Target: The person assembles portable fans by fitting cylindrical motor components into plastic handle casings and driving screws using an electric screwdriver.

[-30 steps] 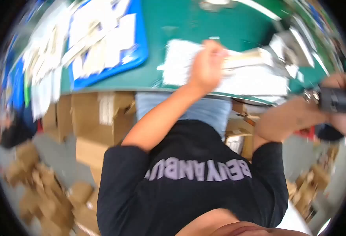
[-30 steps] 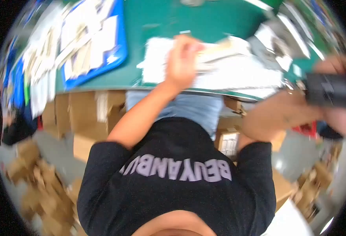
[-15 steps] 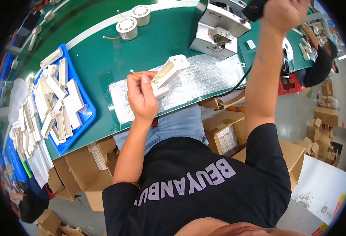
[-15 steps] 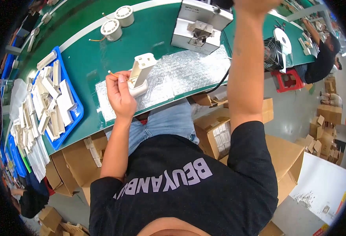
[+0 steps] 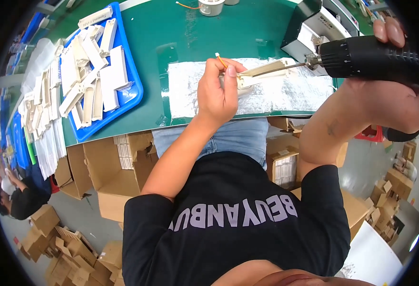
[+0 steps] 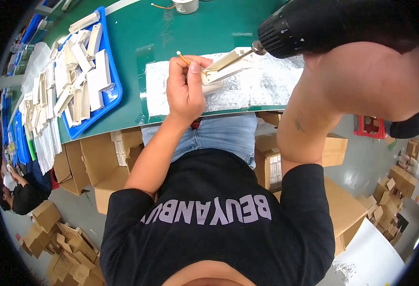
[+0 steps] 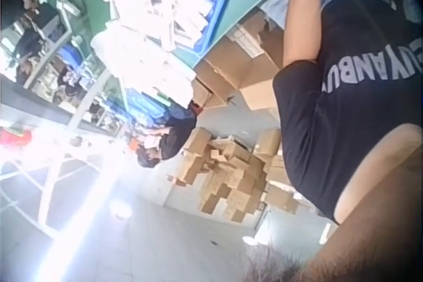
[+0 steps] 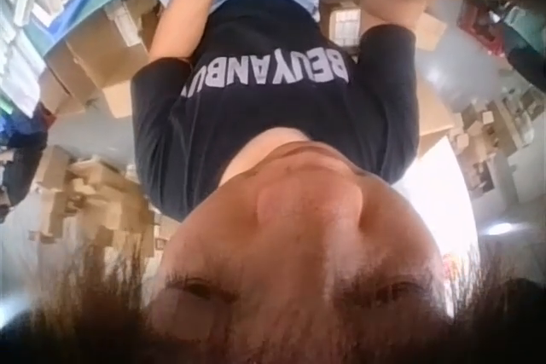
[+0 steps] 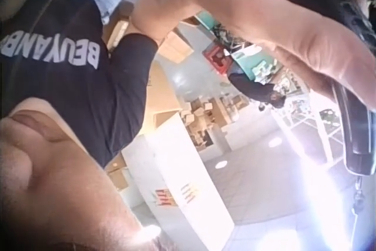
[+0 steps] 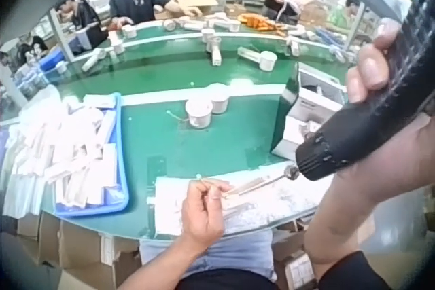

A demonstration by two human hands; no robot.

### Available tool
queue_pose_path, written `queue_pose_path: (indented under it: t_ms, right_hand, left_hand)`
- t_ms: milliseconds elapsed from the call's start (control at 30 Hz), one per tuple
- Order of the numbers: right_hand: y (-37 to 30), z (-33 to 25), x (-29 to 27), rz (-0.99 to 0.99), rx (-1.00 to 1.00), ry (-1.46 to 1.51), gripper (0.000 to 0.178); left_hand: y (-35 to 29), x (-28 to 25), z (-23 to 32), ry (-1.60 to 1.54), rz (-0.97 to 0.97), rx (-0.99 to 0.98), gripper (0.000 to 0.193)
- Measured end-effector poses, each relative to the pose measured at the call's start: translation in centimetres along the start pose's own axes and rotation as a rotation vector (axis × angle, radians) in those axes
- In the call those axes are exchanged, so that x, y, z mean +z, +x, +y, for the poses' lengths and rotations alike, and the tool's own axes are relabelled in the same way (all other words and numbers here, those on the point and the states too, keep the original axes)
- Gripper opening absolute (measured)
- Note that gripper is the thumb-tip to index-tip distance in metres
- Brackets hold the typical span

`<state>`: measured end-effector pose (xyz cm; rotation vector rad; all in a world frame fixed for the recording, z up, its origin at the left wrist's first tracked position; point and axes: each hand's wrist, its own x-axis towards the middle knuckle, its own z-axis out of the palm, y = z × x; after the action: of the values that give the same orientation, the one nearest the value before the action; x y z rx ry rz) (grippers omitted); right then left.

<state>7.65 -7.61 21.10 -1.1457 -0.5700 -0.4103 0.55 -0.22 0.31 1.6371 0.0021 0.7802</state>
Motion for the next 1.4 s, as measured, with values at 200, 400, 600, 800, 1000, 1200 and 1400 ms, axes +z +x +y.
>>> queue_pose_path:
  t_ms: [200,400,600,800,1000,1200,1400]
  right_hand:
    - [0.0,1.2,-1.7,-0.12,0.044,0.062,0.05]
    - [-0.9,1.9,-2.2,-0.218,0.105,0.105,0.057]
    - [-0.1,2.3,-5.1,-0.318,0.153,0.189,0.066]
    - [-0.4,2.4,-5.9,-0.418,0.009,0.28,0.075]
    - [-0.5,2.1,-6.7,-0.247,-0.036,0.118,0.075]
    - [3.7,-2.7,-12.5,-0.186,-0.153,0.866,0.082]
    - [3.5,1.4,-14.3,0.022,-0.208,0.013,0.056]
  left_hand:
    - [-0.1,0.0,-0.1,-0.014,0.017,0.0,0.009]
    - [0.1,-0.2,-0.3,-0.015,0.013,0.001,0.009]
    - [0.5,-0.5,-0.1,-0.043,0.0,0.004,0.009]
    - [0.4,-0.2,-0.1,-0.069,-0.004,-0.055,0.007]
    - [1.3,-1.3,1.1,0.029,-0.109,-0.141,0.01]
    - [9.8,-5.5,0.8,0.117,-0.365,-0.359,0.017]
    - [25.0,-8.3,-4.9,-0.065,0.163,-0.696,0.025]
